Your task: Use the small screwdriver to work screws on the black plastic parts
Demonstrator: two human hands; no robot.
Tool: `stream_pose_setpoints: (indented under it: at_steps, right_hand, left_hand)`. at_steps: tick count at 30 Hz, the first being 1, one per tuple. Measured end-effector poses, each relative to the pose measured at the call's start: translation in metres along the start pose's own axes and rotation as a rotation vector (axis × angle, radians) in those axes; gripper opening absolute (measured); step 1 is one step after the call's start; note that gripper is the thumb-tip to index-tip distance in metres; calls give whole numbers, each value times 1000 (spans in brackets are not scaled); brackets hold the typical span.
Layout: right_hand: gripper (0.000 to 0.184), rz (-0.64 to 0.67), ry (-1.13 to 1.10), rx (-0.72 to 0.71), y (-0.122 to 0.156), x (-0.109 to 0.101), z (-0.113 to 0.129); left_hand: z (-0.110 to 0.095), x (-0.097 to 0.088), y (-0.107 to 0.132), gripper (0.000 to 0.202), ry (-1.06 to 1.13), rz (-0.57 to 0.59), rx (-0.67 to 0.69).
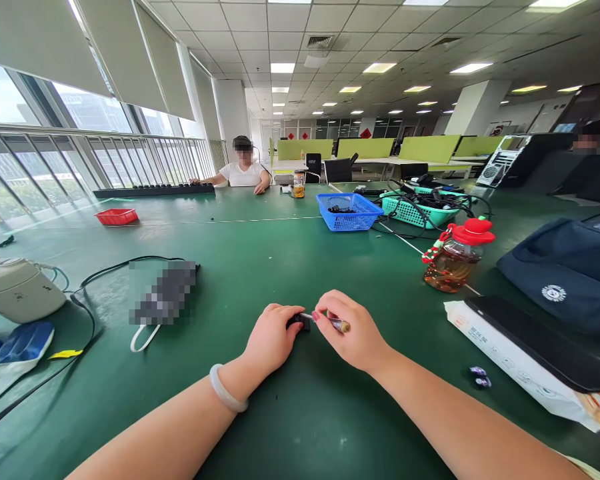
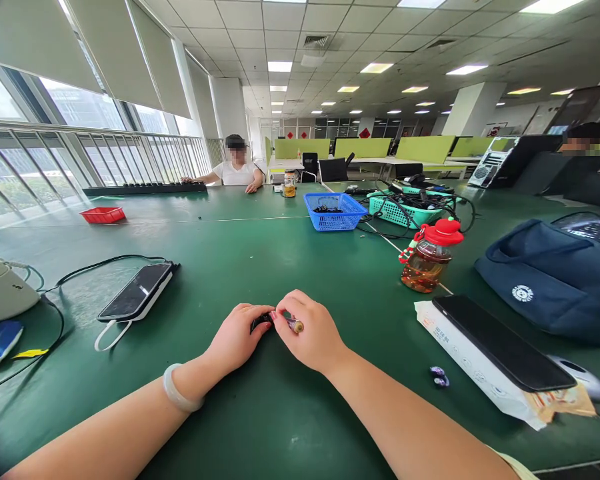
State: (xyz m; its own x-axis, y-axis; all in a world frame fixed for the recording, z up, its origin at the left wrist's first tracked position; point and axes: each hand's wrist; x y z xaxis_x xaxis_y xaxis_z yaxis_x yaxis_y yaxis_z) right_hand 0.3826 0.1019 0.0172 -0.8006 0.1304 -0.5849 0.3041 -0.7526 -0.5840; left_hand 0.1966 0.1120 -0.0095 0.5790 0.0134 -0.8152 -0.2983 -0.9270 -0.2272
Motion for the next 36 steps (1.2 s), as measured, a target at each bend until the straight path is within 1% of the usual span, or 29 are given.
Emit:
stream_pose_setpoints:
  at_steps: [2, 4, 10, 14, 17, 20, 22, 24, 27, 31, 34, 36]
  right_hand:
    - [18, -18, 71, 0, -1, 0, 0]
    - [20, -4, 110, -32, 0, 0, 1]
    - [25, 50, 126, -160, 3, -1, 0]
    - [23, 89, 136, -177, 2, -3, -1]
    - [16, 181, 168, -202, 3, -2, 0]
    - [12, 297, 221, -274, 7, 5, 2]
    - [14, 365, 257, -312, 10, 11, 3]
    - [18, 407, 269, -320, 12, 16, 4]
    - [18, 382, 225, -262, 11, 18, 1]
    - [12, 271, 55, -83, 3, 9, -9]
    - [23, 206, -111, 74, -1, 4, -19]
    - [29, 164, -163, 139, -2, 3, -23]
  left_hand:
    - [2, -1, -1, 31, 15, 10, -5]
    - [2, 0, -1, 32, 24, 17, -5]
    - [1, 0, 0, 34, 23, 18, -13]
    - [2, 0, -1, 34, 18, 28, -31]
    - [3, 0, -2, 35, 16, 30, -34]
    - [4, 0, -2, 35, 7, 30, -27]
    - [4, -1, -2, 36, -6, 35, -25]
    - [4, -1, -2, 36, -20, 40, -25]
    - [4, -2, -3, 36, -21, 49, -26]
    - [6, -2, -4, 38, -8, 44, -42]
    - [6, -2, -4, 43, 9, 40, -74]
    - [6, -2, -4, 43, 15, 44, -80]
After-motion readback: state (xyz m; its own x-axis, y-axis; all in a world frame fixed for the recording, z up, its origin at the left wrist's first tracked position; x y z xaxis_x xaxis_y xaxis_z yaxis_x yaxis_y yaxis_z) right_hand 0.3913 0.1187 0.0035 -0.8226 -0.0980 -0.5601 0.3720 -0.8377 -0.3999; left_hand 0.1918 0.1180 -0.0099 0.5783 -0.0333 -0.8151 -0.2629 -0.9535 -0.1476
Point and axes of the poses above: each hand's wrist, its own y-axis away from the middle knuckle, its own x-axis out of the palm, z = x × y, and after that the axes turned 1 degree about x, right-handed
